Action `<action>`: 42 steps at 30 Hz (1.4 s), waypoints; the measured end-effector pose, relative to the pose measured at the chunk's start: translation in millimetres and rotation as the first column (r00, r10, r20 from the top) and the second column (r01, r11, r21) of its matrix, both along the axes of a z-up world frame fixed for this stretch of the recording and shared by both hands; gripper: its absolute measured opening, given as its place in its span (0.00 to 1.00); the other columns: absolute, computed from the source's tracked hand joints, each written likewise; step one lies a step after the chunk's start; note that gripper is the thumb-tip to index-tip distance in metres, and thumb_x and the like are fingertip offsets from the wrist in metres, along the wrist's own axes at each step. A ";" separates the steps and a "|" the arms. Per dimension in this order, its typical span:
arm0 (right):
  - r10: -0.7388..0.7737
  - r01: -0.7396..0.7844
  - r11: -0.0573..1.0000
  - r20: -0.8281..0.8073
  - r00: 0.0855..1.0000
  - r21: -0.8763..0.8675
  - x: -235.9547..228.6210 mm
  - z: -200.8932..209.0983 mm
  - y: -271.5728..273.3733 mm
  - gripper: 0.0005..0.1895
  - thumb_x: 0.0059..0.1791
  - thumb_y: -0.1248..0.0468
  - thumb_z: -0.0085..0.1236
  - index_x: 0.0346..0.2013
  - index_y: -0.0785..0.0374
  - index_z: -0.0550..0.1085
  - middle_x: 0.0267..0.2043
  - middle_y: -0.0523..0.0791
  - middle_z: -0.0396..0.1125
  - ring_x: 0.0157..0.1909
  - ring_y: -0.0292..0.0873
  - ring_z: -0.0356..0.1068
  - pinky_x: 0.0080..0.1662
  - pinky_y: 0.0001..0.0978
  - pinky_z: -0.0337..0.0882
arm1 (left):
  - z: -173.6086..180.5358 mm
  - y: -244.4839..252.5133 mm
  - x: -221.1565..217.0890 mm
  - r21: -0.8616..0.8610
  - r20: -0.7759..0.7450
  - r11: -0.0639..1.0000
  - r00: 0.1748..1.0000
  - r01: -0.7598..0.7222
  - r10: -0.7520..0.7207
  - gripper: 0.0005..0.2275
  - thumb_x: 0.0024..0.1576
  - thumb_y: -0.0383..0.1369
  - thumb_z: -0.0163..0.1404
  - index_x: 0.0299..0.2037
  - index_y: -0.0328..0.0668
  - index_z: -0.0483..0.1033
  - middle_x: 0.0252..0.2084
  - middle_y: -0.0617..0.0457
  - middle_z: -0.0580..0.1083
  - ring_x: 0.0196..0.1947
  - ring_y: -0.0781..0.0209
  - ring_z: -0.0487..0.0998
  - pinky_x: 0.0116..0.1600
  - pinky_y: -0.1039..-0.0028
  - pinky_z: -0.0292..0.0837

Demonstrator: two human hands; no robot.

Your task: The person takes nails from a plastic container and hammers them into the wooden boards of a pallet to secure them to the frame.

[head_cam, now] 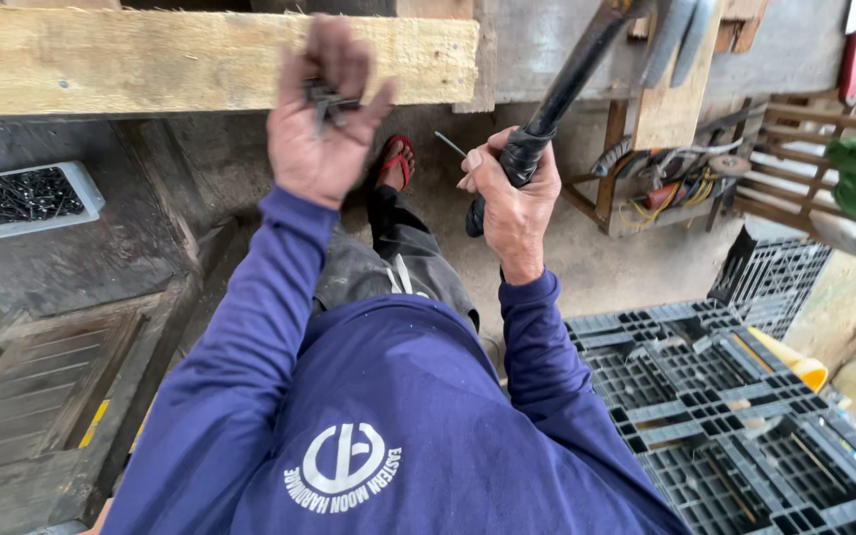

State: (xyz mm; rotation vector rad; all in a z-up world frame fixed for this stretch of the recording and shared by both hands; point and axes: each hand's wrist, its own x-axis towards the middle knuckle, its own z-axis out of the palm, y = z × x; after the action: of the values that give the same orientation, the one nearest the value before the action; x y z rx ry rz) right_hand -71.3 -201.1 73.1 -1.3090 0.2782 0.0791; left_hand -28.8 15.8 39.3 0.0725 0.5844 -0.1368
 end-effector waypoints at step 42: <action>0.159 -0.221 0.933 -0.226 0.961 -0.285 -90.5 -33.5 -25.7 0.14 0.55 0.56 0.59 0.44 0.63 0.68 0.25 0.37 0.64 0.23 0.29 0.62 0.27 0.22 0.64 | -42.1 -7.7 25.0 0.994 0.049 0.106 0.798 0.018 -0.600 0.05 0.68 0.31 0.57 0.45 0.37 0.80 0.34 0.56 0.74 0.29 0.68 0.70 0.34 0.76 0.68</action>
State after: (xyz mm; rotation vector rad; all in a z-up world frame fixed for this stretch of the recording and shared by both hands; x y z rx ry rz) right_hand -161.8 -226.8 39.6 -1.6409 0.3430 0.3457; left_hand -3.8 8.1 -2.8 1.5725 0.0412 -0.1477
